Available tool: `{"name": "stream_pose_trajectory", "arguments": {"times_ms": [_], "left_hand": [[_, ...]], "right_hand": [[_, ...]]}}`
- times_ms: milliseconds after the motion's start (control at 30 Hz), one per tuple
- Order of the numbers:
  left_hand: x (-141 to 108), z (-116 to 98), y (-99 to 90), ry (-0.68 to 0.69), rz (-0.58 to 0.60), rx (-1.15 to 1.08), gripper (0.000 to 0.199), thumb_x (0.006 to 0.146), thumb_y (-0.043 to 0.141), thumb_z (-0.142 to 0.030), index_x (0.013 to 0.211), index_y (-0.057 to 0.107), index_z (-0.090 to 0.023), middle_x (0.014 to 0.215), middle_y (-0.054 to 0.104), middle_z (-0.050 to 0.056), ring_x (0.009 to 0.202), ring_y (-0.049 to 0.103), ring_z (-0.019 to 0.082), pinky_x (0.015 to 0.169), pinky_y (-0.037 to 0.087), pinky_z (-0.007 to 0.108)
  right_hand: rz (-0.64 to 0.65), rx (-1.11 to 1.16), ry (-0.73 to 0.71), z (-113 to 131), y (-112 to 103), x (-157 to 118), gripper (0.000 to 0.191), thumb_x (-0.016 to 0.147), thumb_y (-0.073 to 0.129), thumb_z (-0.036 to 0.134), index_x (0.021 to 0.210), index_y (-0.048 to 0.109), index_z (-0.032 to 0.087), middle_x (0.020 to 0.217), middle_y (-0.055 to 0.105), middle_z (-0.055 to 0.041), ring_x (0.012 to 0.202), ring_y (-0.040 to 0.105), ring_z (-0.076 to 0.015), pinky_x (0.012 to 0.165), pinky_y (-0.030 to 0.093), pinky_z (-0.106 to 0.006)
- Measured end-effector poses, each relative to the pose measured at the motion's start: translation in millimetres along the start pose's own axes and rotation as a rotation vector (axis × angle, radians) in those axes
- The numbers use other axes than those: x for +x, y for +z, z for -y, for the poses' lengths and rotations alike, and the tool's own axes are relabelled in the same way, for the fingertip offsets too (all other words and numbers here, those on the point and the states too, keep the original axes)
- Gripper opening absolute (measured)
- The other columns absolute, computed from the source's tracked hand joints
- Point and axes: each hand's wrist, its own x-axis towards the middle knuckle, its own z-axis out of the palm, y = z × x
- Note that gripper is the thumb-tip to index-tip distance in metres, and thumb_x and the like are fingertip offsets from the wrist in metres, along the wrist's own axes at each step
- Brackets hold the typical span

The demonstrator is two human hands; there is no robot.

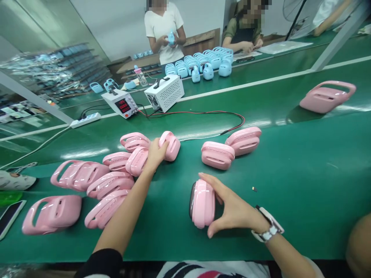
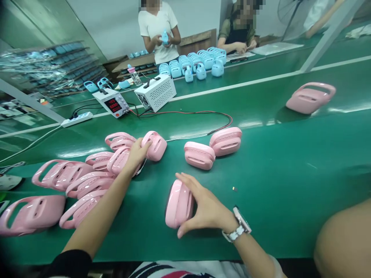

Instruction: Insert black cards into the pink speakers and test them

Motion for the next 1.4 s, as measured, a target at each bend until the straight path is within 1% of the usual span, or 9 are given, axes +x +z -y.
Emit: {"name": "stream_pose_trajectory", "arguments": {"times_ms": [133, 300, 500, 567, 700, 867, 1033, 1200, 1400], "left_hand": [[-8, 4, 6.3, -0.005, 0.038, -0.086, 0.022, 0.077, 0.057, -0.037, 0.080, 0.063, -0.016, 0.086, 0.064, 0.008, 0.101, 0.059, 0.028, 0.096, 0.045, 0.042], [-58, -18, -16.4, -0.017, 0.125, -0.321, 0.033, 0.076, 0.062, -0.042, 0.093, 0.067, -0.015, 0.098, 0.067, 0.008, 0.107, 0.059, 0.027, 0.098, 0.045, 0.038], [-118, -39, -32.4, -0.156, 0.288, -0.479, 0.029, 0.080, 0.066, -0.043, 0.096, 0.070, -0.019, 0.105, 0.069, 0.006, 0.107, 0.059, 0.026, 0.100, 0.045, 0.037], [-132, -38, -32.0, -0.201, 0.366, -0.481, 0.038, 0.084, 0.064, -0.044, 0.112, 0.066, -0.020, 0.117, 0.065, 0.007, 0.116, 0.055, 0.028, 0.107, 0.039, 0.040], [-155, -37, -36.6, -0.172, 0.427, -0.396, 0.040, 0.088, 0.058, -0.046, 0.121, 0.061, -0.023, 0.137, 0.053, 0.006, 0.130, 0.044, 0.029, 0.111, 0.033, 0.037], [-180, -37, -46.0, -0.152, 0.438, -0.265, 0.029, 0.088, 0.058, -0.043, 0.112, 0.061, -0.026, 0.147, 0.042, 0.002, 0.139, 0.035, 0.027, 0.112, 0.031, 0.033], [-200, -22, -36.3, -0.139, 0.328, -0.331, 0.026, 0.092, 0.050, -0.041, 0.082, 0.065, -0.021, 0.132, 0.057, 0.007, 0.131, 0.044, 0.030, 0.108, 0.034, 0.039], [-195, 0, -12.8, -0.285, 0.359, -0.516, 0.031, 0.088, 0.057, -0.035, 0.117, 0.059, -0.026, 0.136, 0.054, 0.005, 0.126, 0.050, 0.027, 0.106, 0.037, 0.037], [-178, 8, 0.3, -0.306, 0.588, -0.726, 0.036, 0.076, 0.065, -0.025, 0.112, 0.064, -0.020, 0.120, 0.064, 0.007, 0.110, 0.059, 0.025, 0.097, 0.045, 0.032]], "right_hand": [[-0.103, -0.243, -0.096, 10, 8, -1, 0.124, 0.045, 0.093, 0.041, 0.149, 0.027, 0.026, 0.147, 0.041, -0.0138, 0.125, 0.051, -0.0347, 0.101, 0.047, -0.048], [-0.381, -0.298, -0.131, -3, -21, -12, 0.110, 0.052, 0.090, 0.039, 0.145, 0.033, 0.022, 0.141, 0.049, -0.0142, 0.129, 0.049, -0.0335, 0.105, 0.045, -0.046], [-0.383, -0.211, 0.009, -11, -56, -28, 0.120, 0.050, 0.091, 0.045, 0.151, 0.028, 0.025, 0.143, 0.046, -0.0137, 0.096, 0.065, -0.0261, 0.082, 0.057, -0.040], [-0.416, -0.153, 0.052, -16, -64, -42, 0.095, 0.062, 0.085, 0.047, 0.144, 0.043, 0.023, 0.137, 0.051, -0.0129, 0.078, 0.065, -0.0186, 0.069, 0.056, -0.034], [-0.693, -0.391, 0.209, -40, -69, -68, 0.034, 0.085, 0.061, 0.046, 0.092, 0.075, 0.016, 0.079, 0.065, -0.0060, 0.052, 0.049, -0.0125, 0.052, 0.043, -0.030], [-0.779, -0.513, 0.291, -64, -57, -72, 0.037, 0.083, 0.060, 0.050, 0.079, 0.076, 0.017, 0.077, 0.065, -0.0060, 0.048, 0.043, -0.0118, 0.052, 0.039, -0.031], [-0.830, -0.245, 0.408, -23, -49, -78, 0.024, 0.073, 0.071, 0.044, 0.072, 0.071, 0.020, 0.068, 0.064, -0.0037, 0.047, 0.047, -0.0127, 0.048, 0.040, -0.029], [-0.511, 0.315, 0.503, 38, -8, -74, 0.025, 0.056, 0.087, 0.037, 0.058, 0.068, 0.021, 0.054, 0.064, -0.0027, 0.036, 0.044, -0.0105, 0.033, 0.033, -0.025], [-0.400, 0.734, 0.597, 36, 58, -32, 0.030, 0.055, 0.088, 0.033, 0.057, 0.062, 0.017, 0.041, 0.052, 0.0033, 0.033, 0.040, -0.0066, 0.033, 0.029, -0.019]]}}
